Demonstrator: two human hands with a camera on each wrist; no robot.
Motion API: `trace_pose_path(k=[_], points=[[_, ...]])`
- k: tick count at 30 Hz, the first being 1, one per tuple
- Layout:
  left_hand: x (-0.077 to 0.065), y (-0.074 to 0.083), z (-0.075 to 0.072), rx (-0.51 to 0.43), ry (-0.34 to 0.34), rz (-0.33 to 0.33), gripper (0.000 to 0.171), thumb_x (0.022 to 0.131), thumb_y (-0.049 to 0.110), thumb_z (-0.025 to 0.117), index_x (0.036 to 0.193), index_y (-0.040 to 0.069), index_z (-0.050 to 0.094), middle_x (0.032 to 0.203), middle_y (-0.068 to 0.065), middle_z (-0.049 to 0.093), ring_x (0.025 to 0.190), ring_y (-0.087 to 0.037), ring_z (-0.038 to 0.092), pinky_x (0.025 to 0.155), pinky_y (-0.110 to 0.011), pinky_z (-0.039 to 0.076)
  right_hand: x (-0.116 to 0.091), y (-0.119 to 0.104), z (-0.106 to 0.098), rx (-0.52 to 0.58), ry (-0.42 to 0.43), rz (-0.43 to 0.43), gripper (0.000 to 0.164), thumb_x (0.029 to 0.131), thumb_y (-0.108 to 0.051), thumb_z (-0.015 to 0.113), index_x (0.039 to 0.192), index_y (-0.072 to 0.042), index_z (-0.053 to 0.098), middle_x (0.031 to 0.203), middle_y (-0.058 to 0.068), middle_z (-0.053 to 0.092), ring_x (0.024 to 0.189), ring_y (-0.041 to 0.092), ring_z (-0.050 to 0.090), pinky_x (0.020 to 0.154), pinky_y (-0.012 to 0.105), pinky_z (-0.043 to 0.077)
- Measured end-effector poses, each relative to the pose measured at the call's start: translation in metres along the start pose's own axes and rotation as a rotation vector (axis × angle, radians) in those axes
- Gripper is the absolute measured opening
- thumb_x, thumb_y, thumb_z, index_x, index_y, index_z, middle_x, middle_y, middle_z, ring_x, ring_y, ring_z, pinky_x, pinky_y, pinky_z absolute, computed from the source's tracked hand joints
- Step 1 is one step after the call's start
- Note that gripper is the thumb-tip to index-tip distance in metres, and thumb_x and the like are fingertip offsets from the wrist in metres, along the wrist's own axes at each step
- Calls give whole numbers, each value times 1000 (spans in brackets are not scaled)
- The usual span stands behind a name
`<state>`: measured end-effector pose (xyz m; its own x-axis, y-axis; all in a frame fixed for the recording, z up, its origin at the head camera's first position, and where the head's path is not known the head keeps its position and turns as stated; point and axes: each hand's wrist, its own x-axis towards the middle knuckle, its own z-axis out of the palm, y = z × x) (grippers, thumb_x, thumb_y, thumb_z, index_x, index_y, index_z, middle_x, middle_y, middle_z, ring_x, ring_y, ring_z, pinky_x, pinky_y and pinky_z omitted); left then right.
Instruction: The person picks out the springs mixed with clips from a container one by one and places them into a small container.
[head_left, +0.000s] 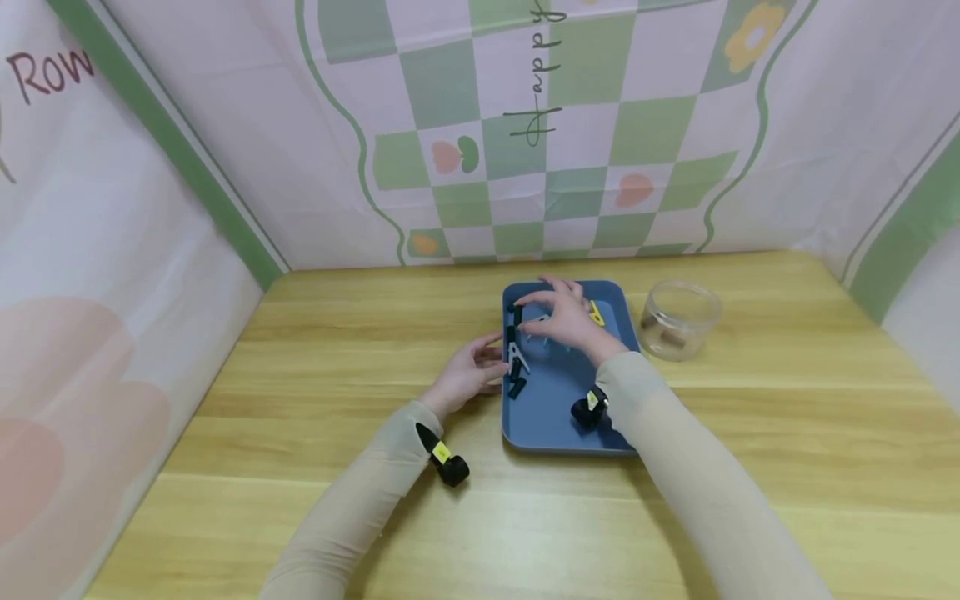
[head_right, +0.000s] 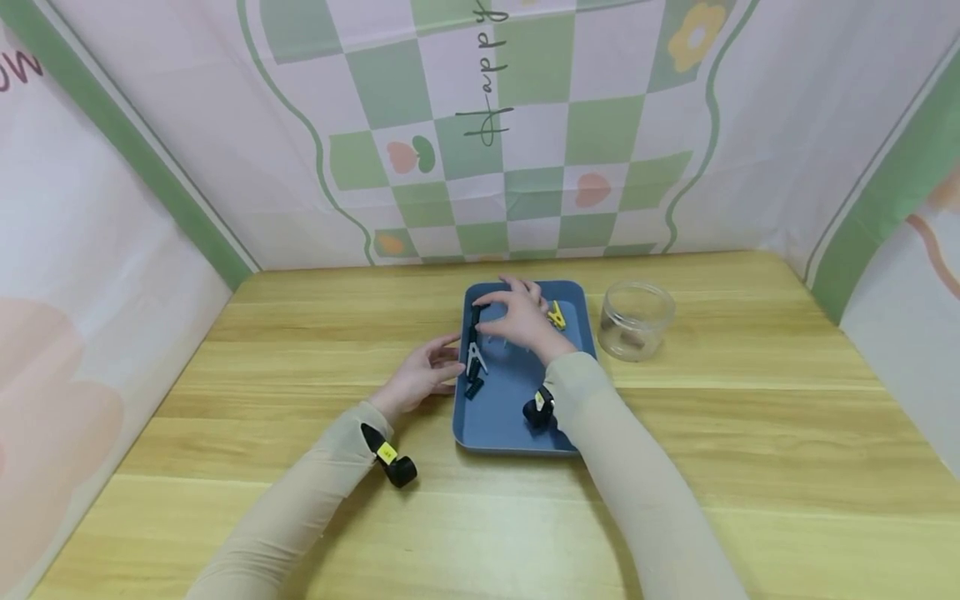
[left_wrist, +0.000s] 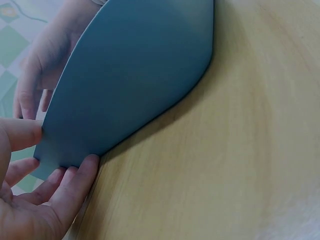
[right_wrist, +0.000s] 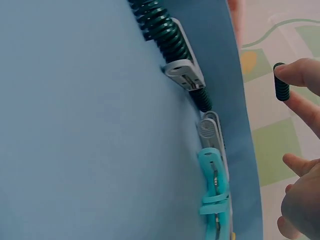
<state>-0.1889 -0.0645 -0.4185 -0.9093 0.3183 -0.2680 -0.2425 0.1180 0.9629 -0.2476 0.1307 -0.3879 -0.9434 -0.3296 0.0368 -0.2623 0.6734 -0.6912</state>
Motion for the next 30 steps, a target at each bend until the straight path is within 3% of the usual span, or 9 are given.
trace_pose_path(k=[7,30], points=[[0,-1,0,2,-4,5,58,93,3,57,145,16,37,135,-16,48,118,-28,53,87,-39,56,-3,-9,-9,-8,-2,10,41,84,-29,70,122,-14,64,157,14,15,140,44,-2,108,70,7],[2,-4,0,4,2,18,57,93,2,56,145,12,36,136,-18,48,119,-31,53,87,-40,57,-16,-24,-32,-32,2,-39,40,83,-27,72,120,-13,65,158,9,13,143,38,-6,109,69,-2]])
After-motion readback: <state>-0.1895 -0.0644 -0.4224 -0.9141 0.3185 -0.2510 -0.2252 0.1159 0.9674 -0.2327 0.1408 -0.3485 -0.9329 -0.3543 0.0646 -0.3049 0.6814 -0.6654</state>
